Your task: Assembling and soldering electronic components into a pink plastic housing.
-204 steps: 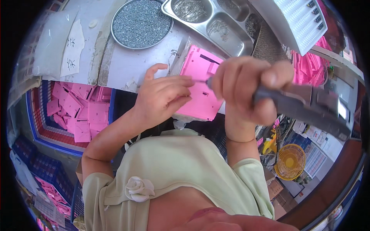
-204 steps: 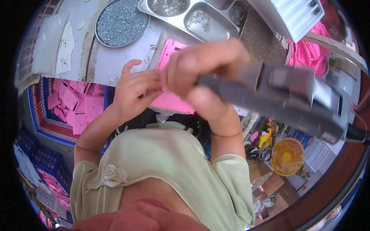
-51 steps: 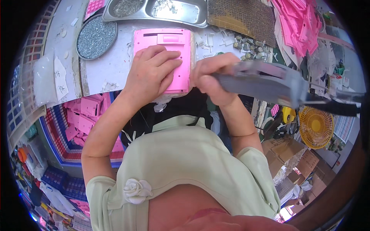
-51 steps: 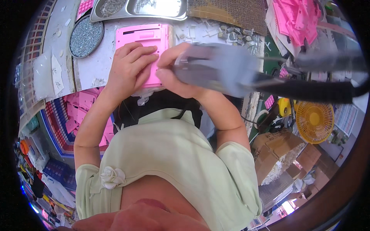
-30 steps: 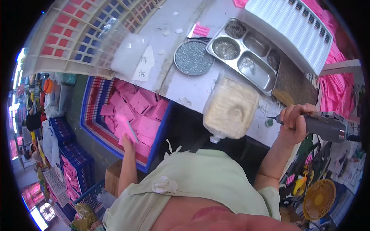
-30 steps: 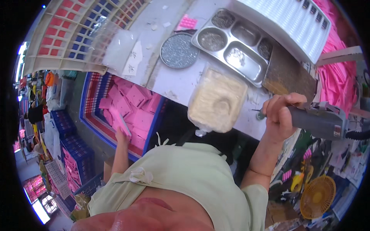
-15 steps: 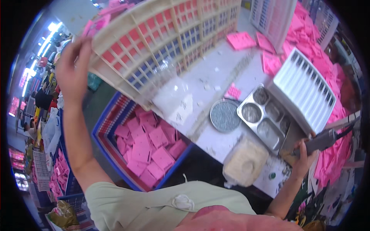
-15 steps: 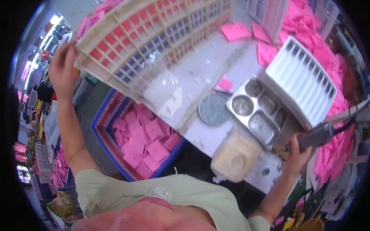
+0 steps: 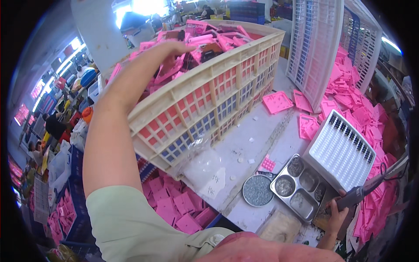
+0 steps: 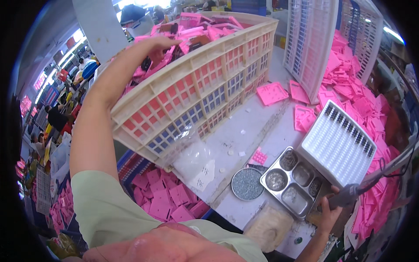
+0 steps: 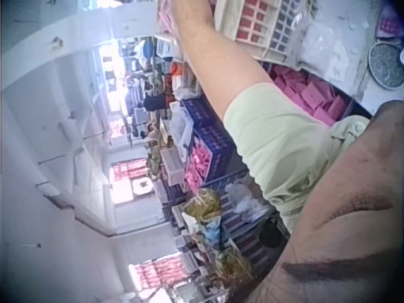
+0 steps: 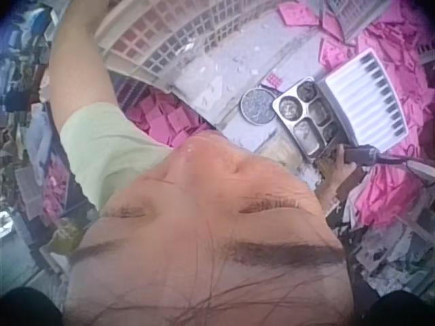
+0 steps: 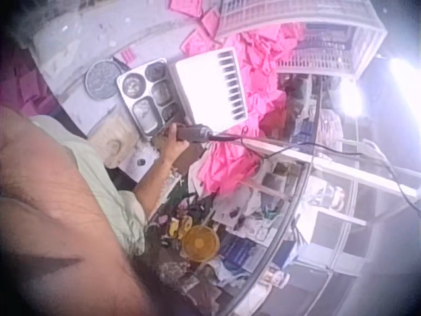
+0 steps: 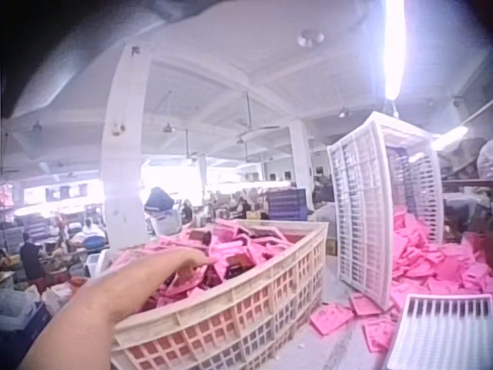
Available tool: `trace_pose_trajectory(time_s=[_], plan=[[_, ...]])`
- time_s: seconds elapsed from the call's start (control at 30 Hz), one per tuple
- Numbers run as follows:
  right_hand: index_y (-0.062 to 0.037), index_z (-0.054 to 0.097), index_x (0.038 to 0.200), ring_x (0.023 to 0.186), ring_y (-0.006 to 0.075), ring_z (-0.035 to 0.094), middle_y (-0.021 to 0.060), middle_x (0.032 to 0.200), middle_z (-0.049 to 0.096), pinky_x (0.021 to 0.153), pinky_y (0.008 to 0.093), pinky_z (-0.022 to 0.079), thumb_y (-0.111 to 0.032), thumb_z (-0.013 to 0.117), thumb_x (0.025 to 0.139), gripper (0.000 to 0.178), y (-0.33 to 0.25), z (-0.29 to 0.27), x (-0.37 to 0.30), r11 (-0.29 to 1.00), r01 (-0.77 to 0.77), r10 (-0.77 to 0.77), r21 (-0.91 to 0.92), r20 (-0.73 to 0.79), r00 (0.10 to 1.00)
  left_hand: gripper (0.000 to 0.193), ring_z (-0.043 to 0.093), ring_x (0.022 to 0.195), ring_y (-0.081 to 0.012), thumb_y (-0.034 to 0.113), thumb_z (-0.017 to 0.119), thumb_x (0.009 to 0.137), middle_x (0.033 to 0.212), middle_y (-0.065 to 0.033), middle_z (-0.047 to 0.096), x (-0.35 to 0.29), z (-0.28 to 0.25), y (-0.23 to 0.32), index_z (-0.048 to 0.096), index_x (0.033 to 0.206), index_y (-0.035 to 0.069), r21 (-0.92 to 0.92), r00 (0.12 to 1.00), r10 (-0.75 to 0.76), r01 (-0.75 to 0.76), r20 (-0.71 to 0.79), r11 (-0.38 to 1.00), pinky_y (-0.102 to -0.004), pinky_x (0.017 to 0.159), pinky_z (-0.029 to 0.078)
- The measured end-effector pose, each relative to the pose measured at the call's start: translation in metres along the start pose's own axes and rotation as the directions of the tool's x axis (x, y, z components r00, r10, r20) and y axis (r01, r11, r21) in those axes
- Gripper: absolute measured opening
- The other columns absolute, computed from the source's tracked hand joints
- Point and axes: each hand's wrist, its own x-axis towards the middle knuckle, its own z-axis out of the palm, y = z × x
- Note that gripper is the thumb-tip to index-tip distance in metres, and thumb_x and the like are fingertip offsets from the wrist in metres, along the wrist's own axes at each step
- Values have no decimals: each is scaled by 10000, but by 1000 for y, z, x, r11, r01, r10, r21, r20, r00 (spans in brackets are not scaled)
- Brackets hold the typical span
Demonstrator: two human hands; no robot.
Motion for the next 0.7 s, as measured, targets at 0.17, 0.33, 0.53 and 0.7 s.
trace_pose_trajectory(time_s=[0.17,0.33,0.53,0.7], plan=[[31,541,1329,741,124,594,34,894,573,687,277,490,-46,668,911,444,16,5,3,997,-51,56,51,-108,993,1279,512,1323,-532,889,601,739,1554,-337,389,85,17,-38,156,1654,115,234,986,58,-19,-159,972,-623,1055,434],[20,553,1300,742,127,586,38,883,563,677,281,500,-57,703,881,452,26,6,14,997,-27,41,77,-186,982,1292,341,1445,-558,835,680,696,1658,-315,185,42,53,4,159,1656,144,627,923,297,-82,-246,775,-621,1164,311],[1,557,1291,743,133,594,37,876,560,675,269,476,-58,695,885,433,17,26,22,995,-19,27,101,-72,997,1005,234,1496,-550,668,662,835,1622,-342,212,57,39,21,177,1642,318,535,914,395,-378,89,755,-652,1177,280],[14,542,1305,737,129,591,34,864,563,678,278,481,-85,696,896,449,19,29,21,996,-3,11,89,-92,996,768,449,1390,-480,487,723,850,1498,-275,420,46,75,24,452,1506,193,470,865,391,-216,-314,856,-626,1120,399]])
